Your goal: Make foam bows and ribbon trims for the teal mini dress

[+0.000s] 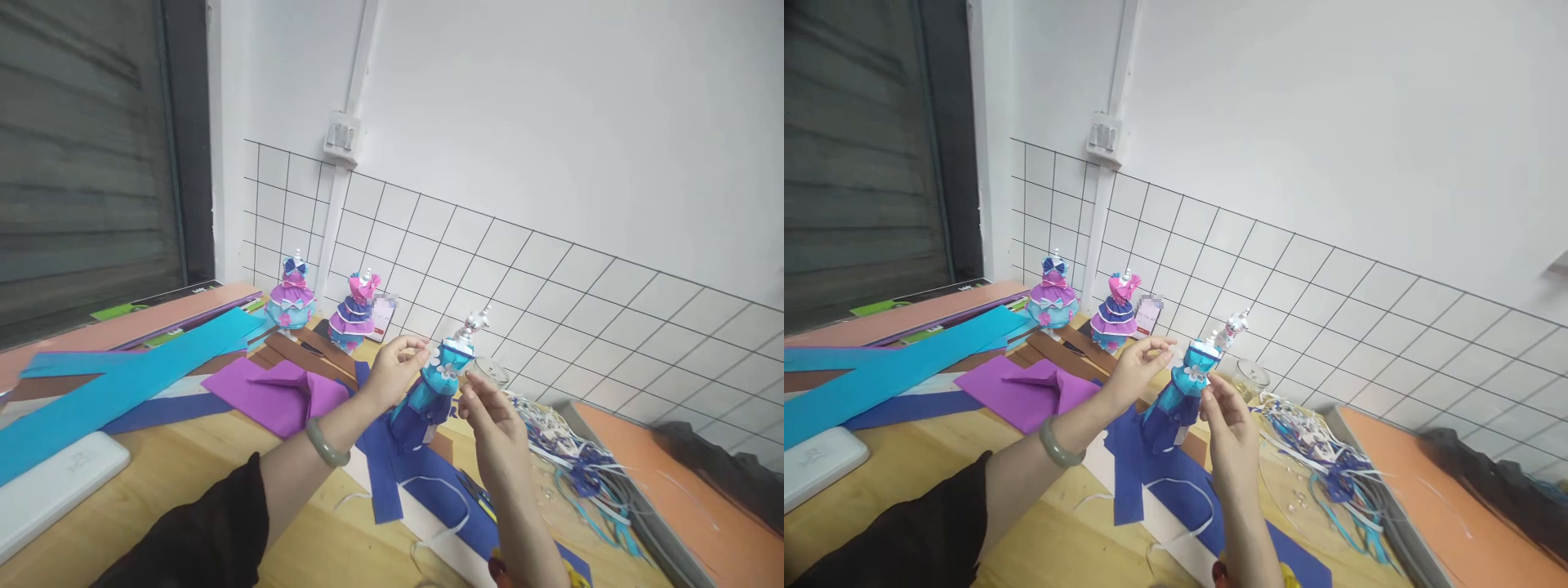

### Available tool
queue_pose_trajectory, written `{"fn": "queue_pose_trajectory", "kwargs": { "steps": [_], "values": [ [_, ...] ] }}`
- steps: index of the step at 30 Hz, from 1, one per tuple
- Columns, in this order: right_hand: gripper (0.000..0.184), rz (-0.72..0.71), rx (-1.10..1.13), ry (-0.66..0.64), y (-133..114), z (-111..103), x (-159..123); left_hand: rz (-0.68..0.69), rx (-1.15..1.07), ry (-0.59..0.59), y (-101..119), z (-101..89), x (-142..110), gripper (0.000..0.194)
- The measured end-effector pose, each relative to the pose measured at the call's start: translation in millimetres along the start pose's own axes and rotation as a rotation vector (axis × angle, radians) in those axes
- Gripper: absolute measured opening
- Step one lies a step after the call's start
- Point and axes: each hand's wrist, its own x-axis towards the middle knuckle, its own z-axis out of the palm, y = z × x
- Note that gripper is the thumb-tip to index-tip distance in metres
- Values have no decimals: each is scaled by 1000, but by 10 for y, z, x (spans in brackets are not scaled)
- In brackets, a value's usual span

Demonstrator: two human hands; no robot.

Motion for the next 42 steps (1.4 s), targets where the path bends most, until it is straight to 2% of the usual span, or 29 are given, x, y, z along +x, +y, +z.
{"fn": "queue_pose_trajectory", "kwargs": {
  "steps": [7,11,22,26,34,39,42],
  "values": [
    [29,-83,43,82,-31,54,201,210,-29,-84,-18,249,146,10],
    [28,-111,23,133,-21,65,239,309,13,-170,44,303,151,6],
    [30,-135,-75,168,-11,31,252,332,9,-262,132,224,169,6],
    [32,-141,-77,138,26,22,271,299,-83,-311,135,238,213,8],
    [27,-146,-29,67,37,25,294,87,-399,-380,88,226,297,15],
    [27,-148,-24,49,61,24,299,30,-463,-380,82,219,322,17],
    [26,-224,-116,60,68,31,287,25,-466,-380,86,208,325,18]
  ]
}}
